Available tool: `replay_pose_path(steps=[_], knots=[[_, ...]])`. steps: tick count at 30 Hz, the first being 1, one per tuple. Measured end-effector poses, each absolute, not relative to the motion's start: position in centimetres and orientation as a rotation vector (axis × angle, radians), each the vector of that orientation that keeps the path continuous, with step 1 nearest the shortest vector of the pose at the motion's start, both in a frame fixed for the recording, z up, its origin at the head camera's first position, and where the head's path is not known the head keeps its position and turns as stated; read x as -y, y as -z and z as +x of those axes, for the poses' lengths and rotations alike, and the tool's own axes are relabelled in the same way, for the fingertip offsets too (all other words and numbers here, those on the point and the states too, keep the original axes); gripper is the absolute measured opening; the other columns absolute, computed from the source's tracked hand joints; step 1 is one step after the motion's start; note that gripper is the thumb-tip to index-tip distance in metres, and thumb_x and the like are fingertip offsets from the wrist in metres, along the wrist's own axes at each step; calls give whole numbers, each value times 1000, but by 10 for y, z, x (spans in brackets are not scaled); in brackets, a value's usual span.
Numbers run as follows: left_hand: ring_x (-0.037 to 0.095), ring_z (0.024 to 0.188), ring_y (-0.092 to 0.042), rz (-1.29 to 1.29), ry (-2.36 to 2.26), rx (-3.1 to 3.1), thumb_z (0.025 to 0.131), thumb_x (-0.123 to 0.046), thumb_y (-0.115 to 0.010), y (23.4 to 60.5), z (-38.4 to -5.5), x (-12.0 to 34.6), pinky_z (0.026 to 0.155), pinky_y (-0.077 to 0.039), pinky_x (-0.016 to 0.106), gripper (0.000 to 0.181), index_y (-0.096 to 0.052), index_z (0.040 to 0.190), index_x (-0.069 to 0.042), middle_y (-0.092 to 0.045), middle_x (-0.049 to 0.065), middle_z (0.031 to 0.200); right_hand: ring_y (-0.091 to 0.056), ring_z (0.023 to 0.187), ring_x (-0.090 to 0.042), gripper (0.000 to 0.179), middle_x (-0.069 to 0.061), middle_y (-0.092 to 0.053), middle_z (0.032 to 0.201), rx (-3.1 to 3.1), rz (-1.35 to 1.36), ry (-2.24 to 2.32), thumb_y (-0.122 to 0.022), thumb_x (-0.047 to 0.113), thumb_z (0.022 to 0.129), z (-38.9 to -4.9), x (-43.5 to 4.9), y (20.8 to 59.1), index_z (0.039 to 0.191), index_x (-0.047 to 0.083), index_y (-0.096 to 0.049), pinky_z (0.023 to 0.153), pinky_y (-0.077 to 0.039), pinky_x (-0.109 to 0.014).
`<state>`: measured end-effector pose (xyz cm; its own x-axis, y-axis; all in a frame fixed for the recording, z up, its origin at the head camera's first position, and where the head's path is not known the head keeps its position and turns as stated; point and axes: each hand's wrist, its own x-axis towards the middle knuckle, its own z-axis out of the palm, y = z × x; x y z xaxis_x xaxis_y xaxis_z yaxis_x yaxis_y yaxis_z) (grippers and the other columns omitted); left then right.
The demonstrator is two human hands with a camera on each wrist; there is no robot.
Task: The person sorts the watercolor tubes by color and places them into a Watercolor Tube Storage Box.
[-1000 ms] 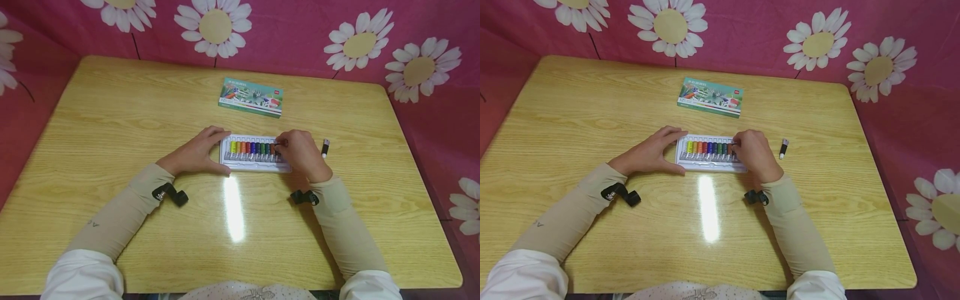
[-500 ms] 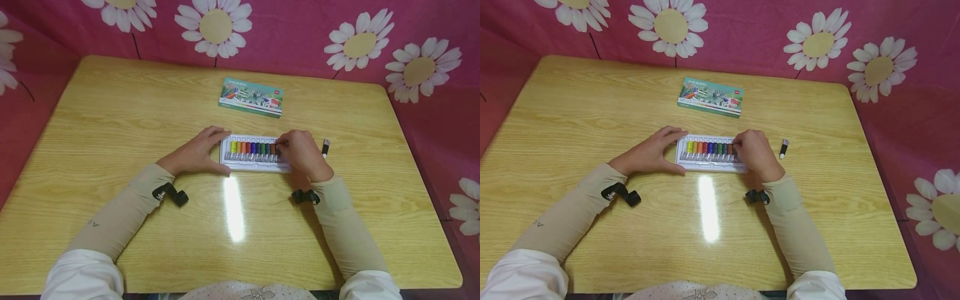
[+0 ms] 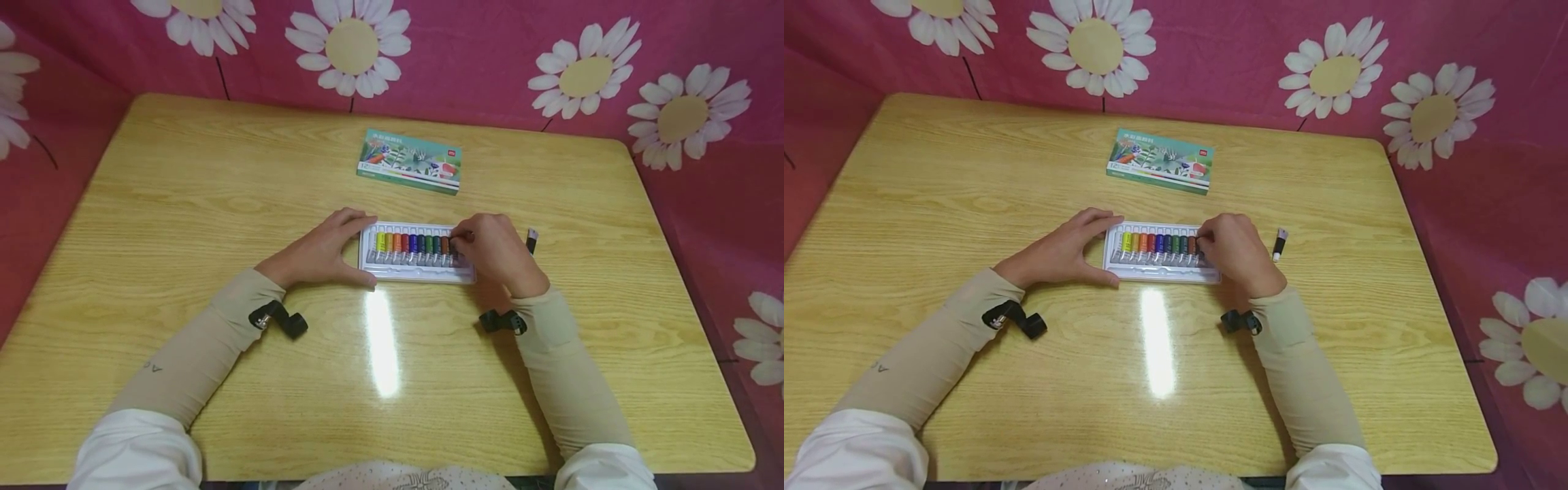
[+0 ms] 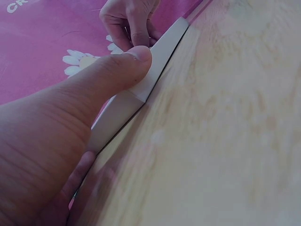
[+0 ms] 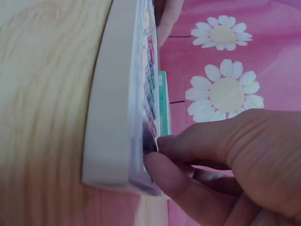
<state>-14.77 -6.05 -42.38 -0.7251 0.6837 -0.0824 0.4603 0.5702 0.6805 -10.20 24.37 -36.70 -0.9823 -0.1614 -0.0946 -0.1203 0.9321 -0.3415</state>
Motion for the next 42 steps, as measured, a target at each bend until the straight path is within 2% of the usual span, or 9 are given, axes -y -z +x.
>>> replay_pose_path(steps=[10,20,25,28,31,35,38,42], knots=[[23,154,-31,941,-927,-2471,70,-70,-85,424,-148,61,128,-32,50,116,-33,163,-25,-29,2,167,-66,102,-31,24,-17,-74,118,-2924,-23,594,-67,16,99,-102,-260,355,117,4,-77,88,-59,-46],[23,154,-31,952,-939,-2477,69,-70,-86,426,-148,61,128,-31,49,117,-33,163,-24,-30,2,166,-66,102,-33,25,-19,-73,118,-2958,-22,631,-66,15,99,-103,-286,346,119,4,-75,83,-58,-45],[23,154,-31,947,-931,-2470,70,-70,-85,426,-148,61,128,-31,50,116,-33,163,-25,-29,2,167,-69,81,-29,27,-21,-72,114,-2937,7,650,-66,17,98,-104,-304,345,121,5,-73,61,-56,-34],[23,154,-30,937,-928,-2463,70,-70,-85,425,-148,61,128,-32,51,115,-33,163,-25,-28,2,167,-68,67,-25,29,-22,-69,115,-2908,21,639,-65,15,98,-105,-316,345,124,4,-71,56,-55,-32],[23,154,-30,930,-928,-2457,71,-69,-85,424,-148,62,128,-32,51,115,-33,163,-25,-28,2,168,-69,72,-24,29,-22,-70,114,-2924,1,585,-63,11,97,-105,-327,346,124,3,-71,68,-57,-37],[23,154,-30,930,-926,-2458,71,-69,-85,424,-148,61,128,-32,51,115,-33,163,-25,-28,1,167,-70,91,-32,26,-23,-71,114,-2943,-28,561,-64,8,98,-105,-339,349,122,2,-72,86,-55,-49],[23,154,-30,932,-924,-2458,71,-69,-85,423,-148,61,128,-32,51,115,-33,163,-25,-28,1,168,-66,100,-35,22,-23,-71,113,-2934,-41,542,-64,8,98,-104,-348,351,117,2,-73,87,-54,-51],[24,154,-30,931,-926,-2456,71,-69,-85,423,-148,61,128,-32,51,115,-33,163,-25,-28,2,168,-63,101,-35,19,-22,-71,110,-2898,-48,507,-61,6,97,-103,-361,352,110,4,-75,84,-53,-48]])
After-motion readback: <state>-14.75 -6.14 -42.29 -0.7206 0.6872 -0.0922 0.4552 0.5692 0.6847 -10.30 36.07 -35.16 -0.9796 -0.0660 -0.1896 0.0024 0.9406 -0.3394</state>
